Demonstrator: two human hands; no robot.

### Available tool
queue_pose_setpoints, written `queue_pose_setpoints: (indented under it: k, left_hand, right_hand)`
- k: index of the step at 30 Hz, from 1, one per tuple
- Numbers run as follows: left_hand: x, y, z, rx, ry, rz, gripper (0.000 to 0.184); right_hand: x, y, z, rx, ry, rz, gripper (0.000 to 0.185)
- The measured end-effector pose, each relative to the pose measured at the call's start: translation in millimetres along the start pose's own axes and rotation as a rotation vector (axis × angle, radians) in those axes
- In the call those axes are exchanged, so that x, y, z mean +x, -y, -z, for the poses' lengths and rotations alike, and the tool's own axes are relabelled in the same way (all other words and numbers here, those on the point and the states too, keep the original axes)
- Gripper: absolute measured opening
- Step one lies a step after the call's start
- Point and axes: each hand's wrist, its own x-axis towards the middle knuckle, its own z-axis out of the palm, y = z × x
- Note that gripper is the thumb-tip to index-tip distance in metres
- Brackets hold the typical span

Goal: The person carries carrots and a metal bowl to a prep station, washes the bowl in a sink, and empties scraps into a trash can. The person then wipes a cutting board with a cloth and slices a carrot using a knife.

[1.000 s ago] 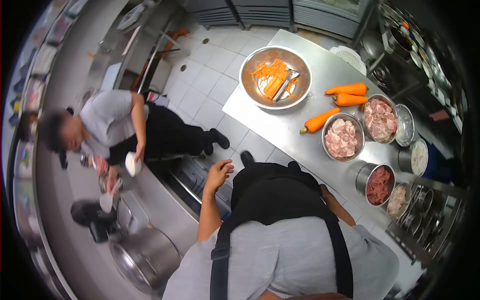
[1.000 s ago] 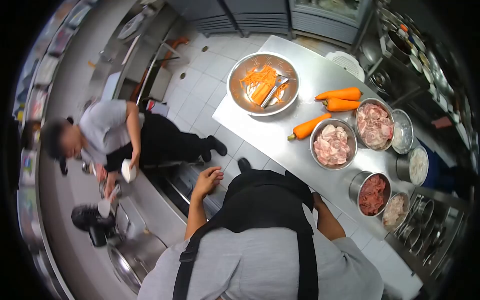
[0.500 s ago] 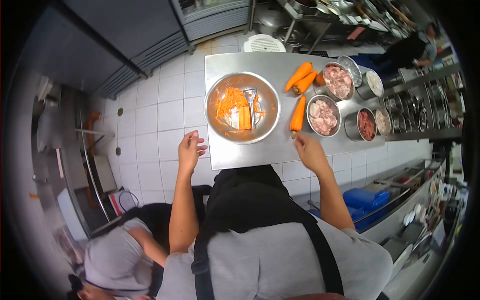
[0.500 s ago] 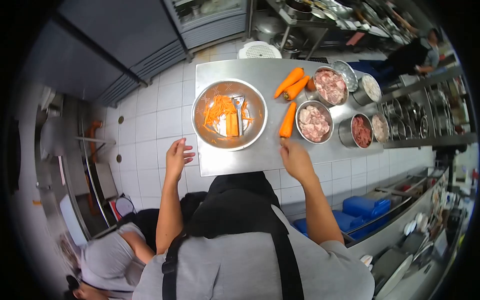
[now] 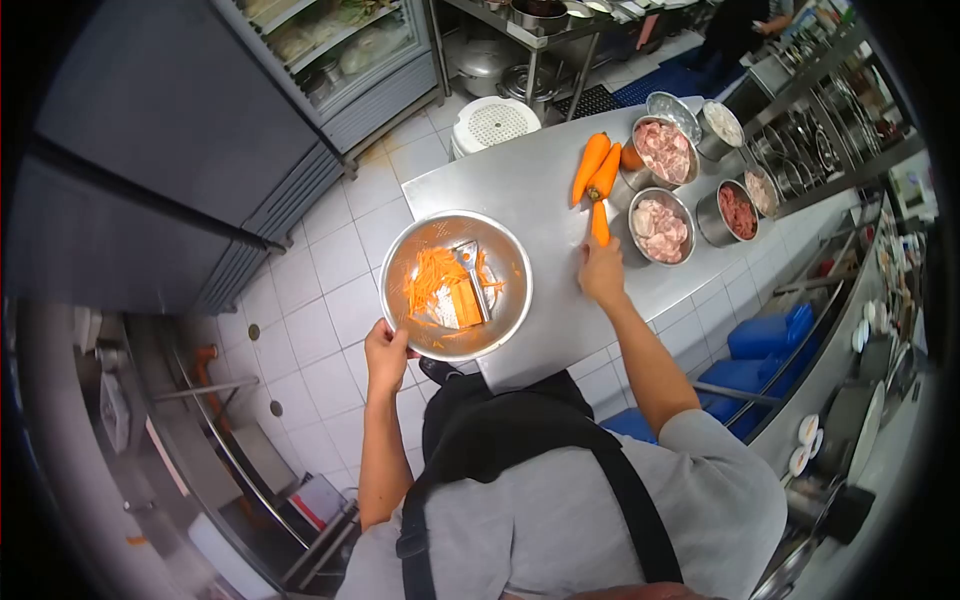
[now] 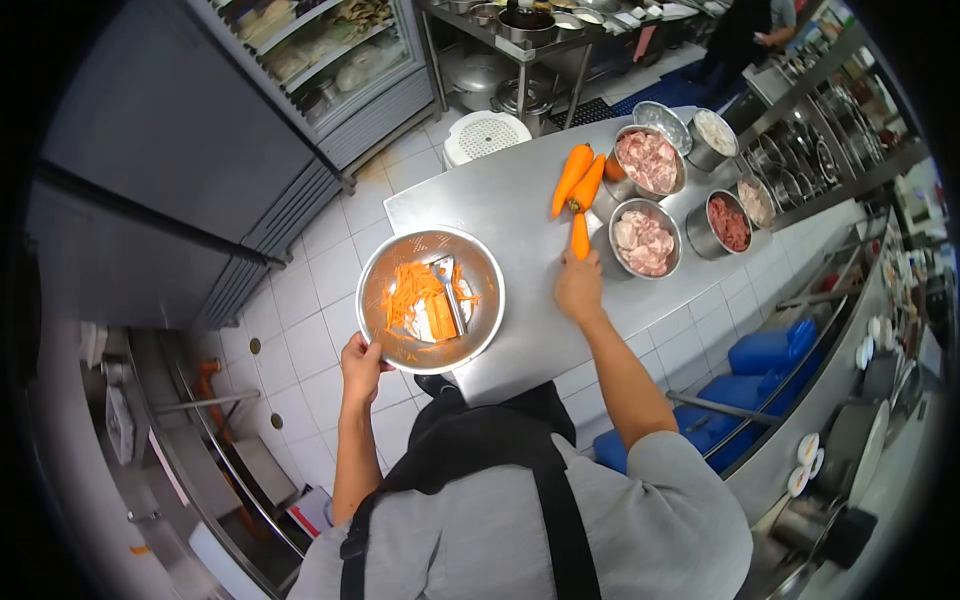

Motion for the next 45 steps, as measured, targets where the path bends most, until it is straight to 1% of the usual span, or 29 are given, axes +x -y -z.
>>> queue_pose_setpoints:
  k: [3,6,8,11,13,15,16,18,19,21,22,26,29,32,35,36,38,40,43,45]
  left_hand:
    - [10.9,7.8,54.7,0.002,0.002,-0.047,0.009]
    - [9.8,5.3,107.9,-0.086,-0.069,-0.057,0.011]
    - [8.0,-0.7,145.9,-0.132,-0.126,-0.046,0.007]
    - [15.7,17.4,208.7,-0.129,-0.212,-0.061,0.008]
    - [9.4,14.9,234.0,-0.136,-0.287,-0.084,0.006]
    - [3.0,9.9,268.3,-0.108,-0.346,-0.105,0.006]
    - [-1.5,9.0,280.8,-0.124,-0.354,-0.137,0.006]
    - [-5.1,0.8,293.0,-0.098,-0.4,-0.178,0.005]
    - [0.7,-5.7,293.1,-0.085,-0.401,-0.197,0.005]
    - [23.7,-22.0,285.6,-0.096,-0.375,-0.207,0.006]
    - [39.4,-37.7,275.3,-0.116,-0.321,-0.216,0.007]
    - [129.8,-79.9,230.3,-0.123,-0.104,-0.22,0.009]
    - [196.0,-108.4,186.7,-0.134,0.053,-0.211,0.011]
    - [259.8,-123.3,154.2,-0.059,0.22,-0.216,0.01]
    - [304.7,-147.8,125.2,-0.013,0.394,-0.148,0.005]
    - [322.8,-152.6,124.1,0.015,0.452,-0.129,0.004]
    - [360.3,-165.2,121.9,0.103,0.582,-0.15,0.005]
    - [383.7,-181.0,112.4,0.139,0.706,-0.157,0.006]
    - [405.2,-208.1,98.3,0.202,0.859,-0.154,0.008]
    - [417.0,-221.4,84.4,0.261,0.934,-0.172,0.009]
  right_hand:
    - [-18.1,53.0,47.5,0.062,-0.019,0.004,0.045]
    - [19.4,68.8,52.3,-0.012,-0.416,0.233,0.047]
    - [75.1,71.1,49.0,-0.06,-0.513,0.22,0.048]
    - [139.9,77.0,40.3,-0.128,-0.426,-0.043,0.061]
    - [162.5,66.4,29.3,-0.294,-0.371,-0.108,0.075]
    - [186.7,50.9,20.6,-0.183,-0.297,-0.241,0.091]
    - [187.9,45.8,14.2,-0.171,-0.279,-0.235,0.086]
    - [187.5,55.4,10.0,-0.142,-0.281,-0.287,0.073]
    - [184.6,59.3,12.9,-0.131,-0.275,-0.332,0.07]
    - [184.0,56.1,2.2,-0.115,-0.316,-0.326,0.076]
    - [180.8,58.2,2.1,-0.113,-0.337,-0.322,0.08]
    - [139.7,90.0,-5.1,-0.143,-0.388,-0.34,0.073]
    - [106.4,110.3,-20.3,-0.07,-0.418,-0.363,0.072]
    - [69.9,149.9,-16.0,0.04,-0.321,-0.489,0.064]
    - [63.0,160.0,-31.7,0.052,-0.382,-0.6,0.069]
    - [59.6,176.4,-23.2,0.058,-0.36,-0.644,0.072]
    - [54.1,201.8,-22.3,0.074,-0.376,-0.746,0.071]
    - [40.9,224.0,-24.1,0.082,-0.401,-0.84,0.071]
    - [18.0,250.4,-24.0,0.156,-0.385,-0.889,0.07]
    - [7.6,261.5,-30.2,0.157,-0.453,-0.935,0.067]
